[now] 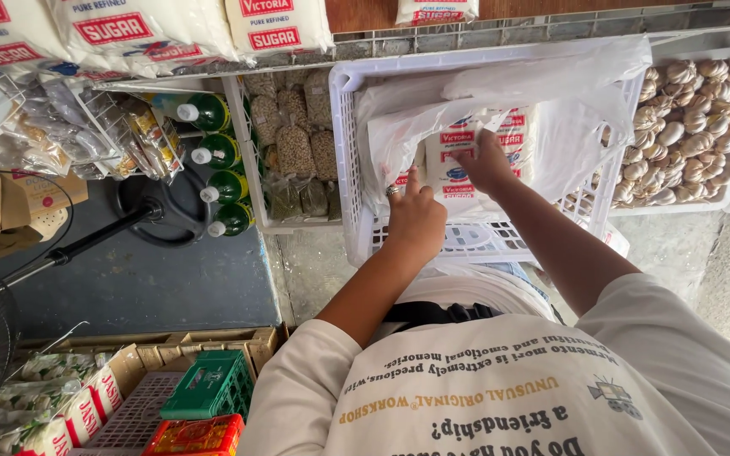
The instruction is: Cleaning, scanning, and organizing bags of refined sugar into a basket at a grocery store.
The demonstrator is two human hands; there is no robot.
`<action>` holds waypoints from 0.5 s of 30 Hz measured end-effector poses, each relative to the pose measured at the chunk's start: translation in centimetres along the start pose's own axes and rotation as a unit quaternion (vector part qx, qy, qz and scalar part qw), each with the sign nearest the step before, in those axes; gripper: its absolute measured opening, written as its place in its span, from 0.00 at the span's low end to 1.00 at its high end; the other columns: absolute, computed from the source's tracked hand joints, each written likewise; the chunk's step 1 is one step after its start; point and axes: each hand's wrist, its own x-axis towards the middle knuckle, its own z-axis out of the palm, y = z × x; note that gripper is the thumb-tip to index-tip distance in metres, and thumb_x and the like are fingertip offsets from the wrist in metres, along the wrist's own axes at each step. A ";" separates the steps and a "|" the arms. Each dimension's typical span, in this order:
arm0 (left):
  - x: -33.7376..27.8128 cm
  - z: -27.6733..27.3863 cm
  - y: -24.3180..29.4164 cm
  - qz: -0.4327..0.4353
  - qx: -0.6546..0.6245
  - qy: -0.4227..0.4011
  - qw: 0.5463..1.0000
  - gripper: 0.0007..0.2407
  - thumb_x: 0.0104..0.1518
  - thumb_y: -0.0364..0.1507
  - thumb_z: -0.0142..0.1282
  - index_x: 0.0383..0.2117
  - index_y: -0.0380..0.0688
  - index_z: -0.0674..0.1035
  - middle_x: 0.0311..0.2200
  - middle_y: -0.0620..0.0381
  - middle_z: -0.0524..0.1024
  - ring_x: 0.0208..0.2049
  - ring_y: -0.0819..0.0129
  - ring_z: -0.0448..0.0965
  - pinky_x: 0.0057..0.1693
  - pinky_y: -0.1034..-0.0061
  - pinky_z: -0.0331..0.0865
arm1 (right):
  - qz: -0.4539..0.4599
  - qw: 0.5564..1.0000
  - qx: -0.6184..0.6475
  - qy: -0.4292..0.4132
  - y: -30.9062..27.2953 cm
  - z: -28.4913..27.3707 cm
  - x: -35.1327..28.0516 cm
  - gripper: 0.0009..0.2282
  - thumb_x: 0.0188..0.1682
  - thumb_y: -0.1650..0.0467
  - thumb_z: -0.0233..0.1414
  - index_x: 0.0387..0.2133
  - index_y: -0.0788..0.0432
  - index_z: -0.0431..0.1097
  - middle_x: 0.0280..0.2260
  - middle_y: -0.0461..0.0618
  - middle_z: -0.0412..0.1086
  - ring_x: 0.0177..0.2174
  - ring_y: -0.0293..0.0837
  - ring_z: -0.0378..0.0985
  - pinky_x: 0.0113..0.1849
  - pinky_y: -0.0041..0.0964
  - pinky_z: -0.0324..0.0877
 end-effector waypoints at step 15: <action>-1.6 -7.1 0.7 -0.046 -0.027 0.015 0.998 0.11 0.48 0.34 0.66 0.38 0.49 0.86 0.62 0.44 0.64 0.67 0.44 0.56 0.66 0.34 0.50 | -0.031 0.982 -0.172 0.071 0.6 -0.3 0.2 0.25 0.49 0.64 0.61 0.51 0.71 0.64 0.52 0.75 0.64 0.57 0.68 0.61 0.55 0.57 0.60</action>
